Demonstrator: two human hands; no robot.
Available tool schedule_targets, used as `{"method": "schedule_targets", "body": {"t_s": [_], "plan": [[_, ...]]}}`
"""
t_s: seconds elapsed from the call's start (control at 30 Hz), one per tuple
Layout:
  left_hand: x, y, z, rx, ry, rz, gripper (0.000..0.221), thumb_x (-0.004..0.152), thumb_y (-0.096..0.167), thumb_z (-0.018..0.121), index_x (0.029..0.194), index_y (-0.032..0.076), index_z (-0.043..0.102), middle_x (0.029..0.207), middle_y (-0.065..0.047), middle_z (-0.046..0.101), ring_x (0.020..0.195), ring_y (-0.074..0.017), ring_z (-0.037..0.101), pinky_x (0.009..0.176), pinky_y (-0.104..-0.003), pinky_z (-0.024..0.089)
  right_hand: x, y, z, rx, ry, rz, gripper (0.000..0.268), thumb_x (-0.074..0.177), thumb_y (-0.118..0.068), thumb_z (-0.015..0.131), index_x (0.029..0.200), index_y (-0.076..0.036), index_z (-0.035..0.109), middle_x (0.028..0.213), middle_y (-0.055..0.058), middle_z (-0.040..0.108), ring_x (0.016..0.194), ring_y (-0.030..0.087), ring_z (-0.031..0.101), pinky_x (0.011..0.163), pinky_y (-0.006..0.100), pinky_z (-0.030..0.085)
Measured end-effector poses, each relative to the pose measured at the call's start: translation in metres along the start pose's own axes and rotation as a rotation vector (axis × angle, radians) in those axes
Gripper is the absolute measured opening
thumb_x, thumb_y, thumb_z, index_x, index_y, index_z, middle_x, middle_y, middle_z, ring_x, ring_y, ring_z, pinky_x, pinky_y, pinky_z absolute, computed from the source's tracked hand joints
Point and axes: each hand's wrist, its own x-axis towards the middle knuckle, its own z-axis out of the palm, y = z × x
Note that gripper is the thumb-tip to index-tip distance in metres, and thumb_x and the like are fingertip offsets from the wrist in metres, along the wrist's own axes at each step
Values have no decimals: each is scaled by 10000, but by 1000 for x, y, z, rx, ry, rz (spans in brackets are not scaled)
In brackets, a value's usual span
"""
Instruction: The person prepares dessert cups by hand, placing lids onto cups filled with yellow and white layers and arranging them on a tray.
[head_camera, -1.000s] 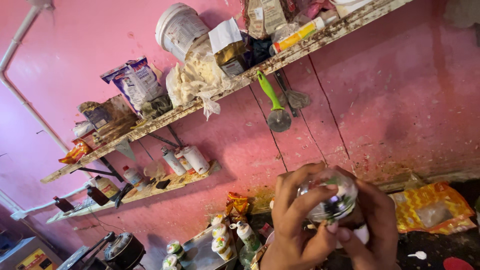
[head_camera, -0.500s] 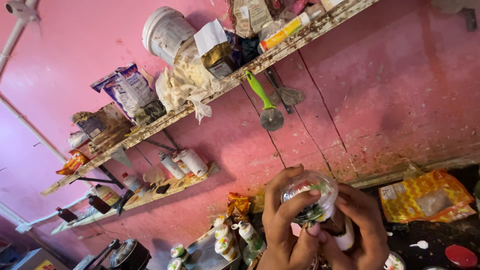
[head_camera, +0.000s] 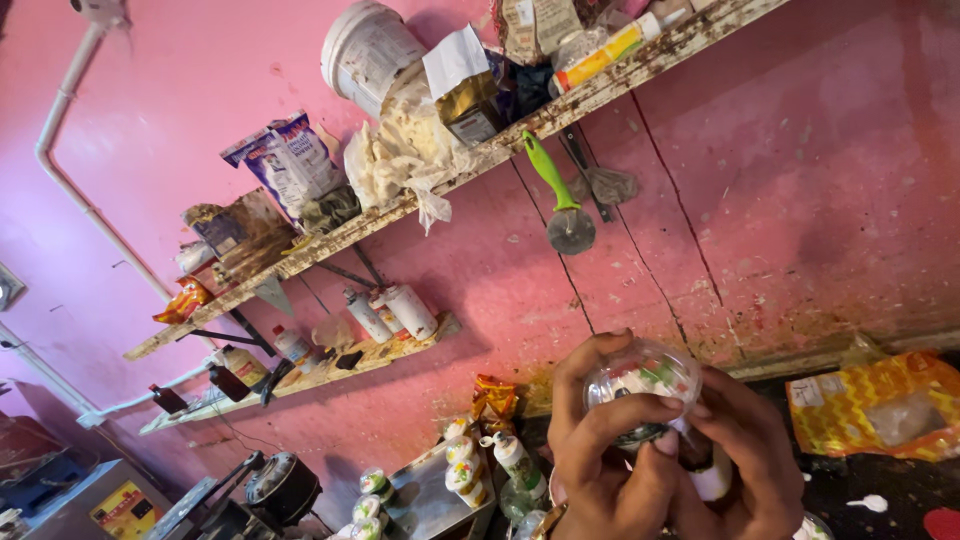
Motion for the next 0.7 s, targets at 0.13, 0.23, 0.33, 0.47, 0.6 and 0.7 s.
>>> {"method": "schedule_targets", "body": {"t_s": [0.13,0.23,0.33,0.47,0.6,0.7], "plan": [[0,2,2,9,4,24,223,852,-4,718,1068,44,746,1420,-289,596,1276,-380,683,1048,-417,563,4,2,-5,-67,-47,-30,385,885,-119,714,1253,-73,608,1372,225,600,1252,305,654,1038,354,555],[0,4,5,-6,19,21,271,792,2,651,1042,33,751,1393,-298,598,1250,-385,691,1066,-454,568,1,-2,-5,-59,-7,21,342,914,-123,679,1241,-58,607,1352,223,609,1251,301,652,1062,365,534],[2,5,8,116,-10,97,275,757,16,655,1015,38,748,1295,-240,647,1267,-411,677,1074,-481,592,-5,-6,3,-5,80,115,301,962,-97,623,1257,-56,581,1369,221,607,1243,274,649,1052,348,537],[5,7,2,121,-114,118,250,801,53,679,1043,69,740,1340,-230,631,1283,-404,670,1076,-467,602,-15,-8,17,194,231,191,403,1004,-84,652,1373,-68,491,1433,207,566,1158,198,608,1017,291,528],[8,9,-14,13,-232,61,235,871,95,683,1100,96,738,1423,-247,586,1287,-382,677,1086,-452,595,-17,-7,11,299,170,229,538,913,-46,650,1409,-35,439,1536,236,477,1167,211,562,988,317,491],[10,8,-19,-61,-287,-2,238,923,121,664,1146,97,741,1427,-233,571,1296,-362,668,1107,-445,565,-8,-4,3,262,49,133,567,924,-41,608,1459,-30,423,1537,267,484,1394,297,547,1167,400,465]]}}
